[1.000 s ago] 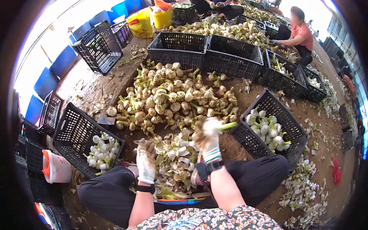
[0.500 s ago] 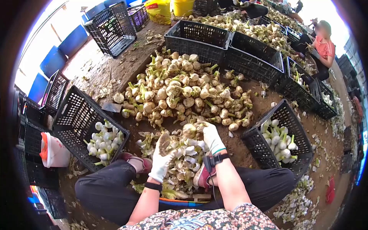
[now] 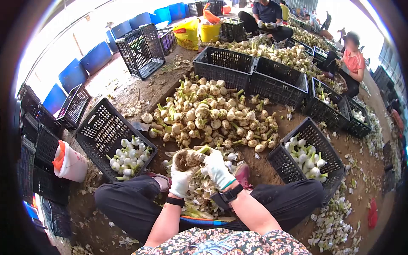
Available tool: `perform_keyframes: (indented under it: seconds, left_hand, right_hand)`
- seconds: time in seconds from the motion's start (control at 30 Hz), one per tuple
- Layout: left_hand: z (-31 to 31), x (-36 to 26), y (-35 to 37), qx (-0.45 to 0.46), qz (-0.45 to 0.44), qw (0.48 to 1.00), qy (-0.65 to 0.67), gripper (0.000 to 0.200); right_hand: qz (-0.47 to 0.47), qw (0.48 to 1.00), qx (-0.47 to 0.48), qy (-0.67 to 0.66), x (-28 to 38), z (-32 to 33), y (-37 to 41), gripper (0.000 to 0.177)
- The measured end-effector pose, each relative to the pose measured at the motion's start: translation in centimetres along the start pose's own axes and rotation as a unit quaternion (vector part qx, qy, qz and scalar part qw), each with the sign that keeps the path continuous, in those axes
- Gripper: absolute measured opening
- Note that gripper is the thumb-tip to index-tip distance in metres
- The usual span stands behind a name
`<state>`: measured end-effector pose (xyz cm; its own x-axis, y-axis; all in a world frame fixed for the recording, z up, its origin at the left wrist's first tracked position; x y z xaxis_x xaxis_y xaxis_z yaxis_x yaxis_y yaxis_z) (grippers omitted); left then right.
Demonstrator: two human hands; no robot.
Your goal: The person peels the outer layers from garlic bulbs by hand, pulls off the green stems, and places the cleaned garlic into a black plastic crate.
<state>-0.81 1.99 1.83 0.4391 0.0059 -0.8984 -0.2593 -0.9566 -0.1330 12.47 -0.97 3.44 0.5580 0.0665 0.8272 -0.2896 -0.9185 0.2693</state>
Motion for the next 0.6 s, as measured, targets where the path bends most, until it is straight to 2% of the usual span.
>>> perform_keyframes:
  seconds: [0.13, 0.17, 0.2, 0.27, 0.3, 0.33, 0.4, 0.43, 0.47, 0.53, 0.6]
  left_hand:
    - [-0.3, -1.2, 0.3, 0.007, -0.007, 1.0, 0.0, 0.062]
    - [-0.5, -1.4, 0.3, 0.008, -0.002, 1.0, 0.005, 0.061]
    - [-0.8, -2.1, 0.3, 0.01, -0.004, 1.0, 0.007, 0.061]
    - [-1.2, -3.4, 0.5, 0.012, 0.022, 0.999, 0.042, 0.057]
    - [-1.5, -3.9, 0.5, 0.024, -0.001, 0.999, 0.045, 0.049]
    - [-1.4, -4.3, 0.5, 0.024, -0.002, 0.999, 0.045, 0.049]
    - [-1.3, -4.5, 0.6, 0.01, 0.129, 0.98, 0.153, 0.045]
    - [-0.8, -3.9, 0.4, 0.022, 0.124, 0.988, 0.094, 0.047]
    - [-0.8, -3.9, 0.4, 0.022, 0.122, 0.988, 0.095, 0.047]
    - [-1.1, -3.9, 0.6, 0.024, 0.157, 0.985, 0.072, 0.052]
    - [-1.4, -4.4, 0.8, 0.033, 0.136, 0.989, 0.056, 0.056]
  right_hand:
    - [0.025, 0.998, 0.061, 0.002, 1.7, -0.9, 1.4, 0.029]
    - [-0.012, 0.998, 0.067, -0.004, 2.2, -0.9, 1.9, 0.032]
    - [-0.01, 0.998, 0.067, -0.002, 2.8, -0.9, 2.0, 0.032]
    - [0.024, 0.993, 0.1, 0.063, 3.7, -1.0, 2.2, 0.037]
    - [0.007, 0.991, 0.115, 0.068, 4.2, -1.0, 2.3, 0.035]
    - [0.007, 0.991, 0.116, 0.069, 4.6, -0.7, 2.3, 0.035]
    - [0.037, 0.979, 0.161, 0.121, 5.4, -0.4, 2.5, 0.033]
    - [0.088, 0.968, 0.161, 0.168, 5.3, 0.0, 1.8, 0.031]
    - [0.089, 0.968, 0.162, 0.169, 5.0, 0.3, 1.7, 0.031]
    - [0.169, 0.911, 0.078, 0.369, 5.2, 0.6, 1.9, 0.028]
    - [0.172, 0.922, 0.066, 0.341, 4.7, 0.7, 2.2, 0.025]
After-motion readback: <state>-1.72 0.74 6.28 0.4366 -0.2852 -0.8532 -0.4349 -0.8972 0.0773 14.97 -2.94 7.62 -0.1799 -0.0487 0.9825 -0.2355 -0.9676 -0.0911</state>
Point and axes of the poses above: each hand's wrist, its own y-axis away from the middle knuckle, its own z-axis out of the back of the hand, x = y × z, the point moved 4 cm from there along -y, towards the middle knuckle, and after that the axes turned 3 degrees about -x, right-handed, at the moved point
